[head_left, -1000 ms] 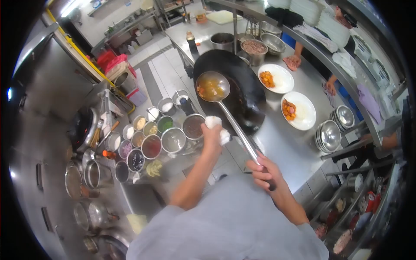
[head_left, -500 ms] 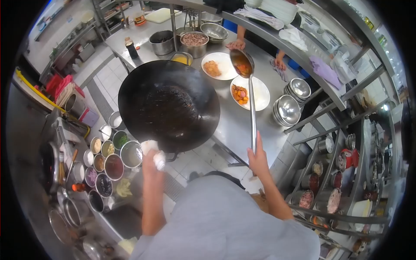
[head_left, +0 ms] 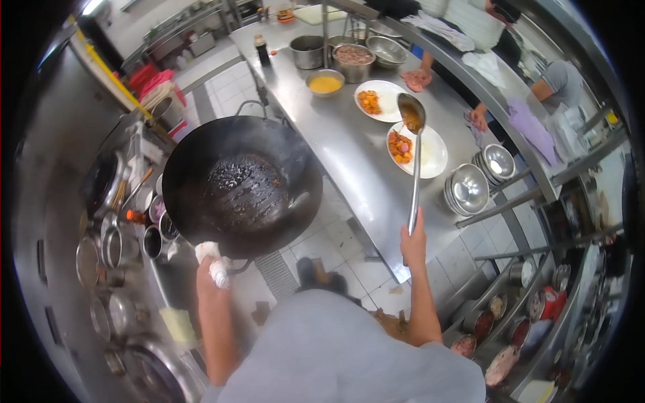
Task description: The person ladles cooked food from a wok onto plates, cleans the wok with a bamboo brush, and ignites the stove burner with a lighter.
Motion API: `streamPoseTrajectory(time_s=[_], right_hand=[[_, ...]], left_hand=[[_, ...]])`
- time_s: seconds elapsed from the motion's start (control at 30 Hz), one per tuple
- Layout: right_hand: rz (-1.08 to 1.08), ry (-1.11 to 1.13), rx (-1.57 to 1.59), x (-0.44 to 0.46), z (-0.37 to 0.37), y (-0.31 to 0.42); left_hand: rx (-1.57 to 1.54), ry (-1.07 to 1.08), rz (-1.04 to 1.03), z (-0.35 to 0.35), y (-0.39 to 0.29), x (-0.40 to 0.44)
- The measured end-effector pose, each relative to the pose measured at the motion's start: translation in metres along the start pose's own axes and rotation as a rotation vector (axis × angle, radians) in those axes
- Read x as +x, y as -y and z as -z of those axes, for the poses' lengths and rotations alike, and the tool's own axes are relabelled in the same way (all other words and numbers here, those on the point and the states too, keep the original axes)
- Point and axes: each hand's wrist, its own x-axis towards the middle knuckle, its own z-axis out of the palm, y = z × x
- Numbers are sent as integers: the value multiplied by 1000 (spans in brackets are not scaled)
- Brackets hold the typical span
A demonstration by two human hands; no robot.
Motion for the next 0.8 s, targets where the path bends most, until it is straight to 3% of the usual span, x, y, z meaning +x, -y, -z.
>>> streamPoseTrajectory(time_s=[0.03,0.07,0.1,0.13,0.2,0.27,0.3,0.33,0.37,0.4,0.47,0.53,0.57,0.67,0.8], right_hand=[[17,30,-1,1,-3,-9],[-99,120,446,5,-9,-24],[-235,234,883,9,-20,-29],[-220,291,1081,3,-23,-10],[-245,399,1494,-12,-35,7],[-223,497,1457,-38,-44,31],[-117,482,1251,-51,-53,28],[12,497,1057,-58,-65,21],[-214,654,1388,-57,-79,25],[-232,886,1357,-37,-95,-2],[-251,1192,1295,-58,-146,34],[104,1200,1089,-168,-139,144],[120,1252,1019,-209,-150,175],[-107,1641,913,-310,-211,207],[-105,1871,442,-434,-278,248]], left_hand=[[-28,-37,-13,12,-2,-13],[-55,-69,-38,23,-3,-27],[110,-44,-127,32,-6,-47],[275,-39,-214,49,-10,-65],[93,-75,-180,97,-8,-68],[-151,-170,-158,113,-11,-93],[-226,-239,-169,114,-20,-115],[-241,-162,-162,158,-14,-112],[-296,-255,-206,167,-19,-126],[-378,-116,-318,204,-14,-122],[-463,-197,-366,244,-27,-142],[-548,-235,-439,284,-36,-167],[-588,-242,-445,304,-42,-176],[-657,-312,-549,367,-58,-207],[-735,-490,-617,440,-79,-230]])
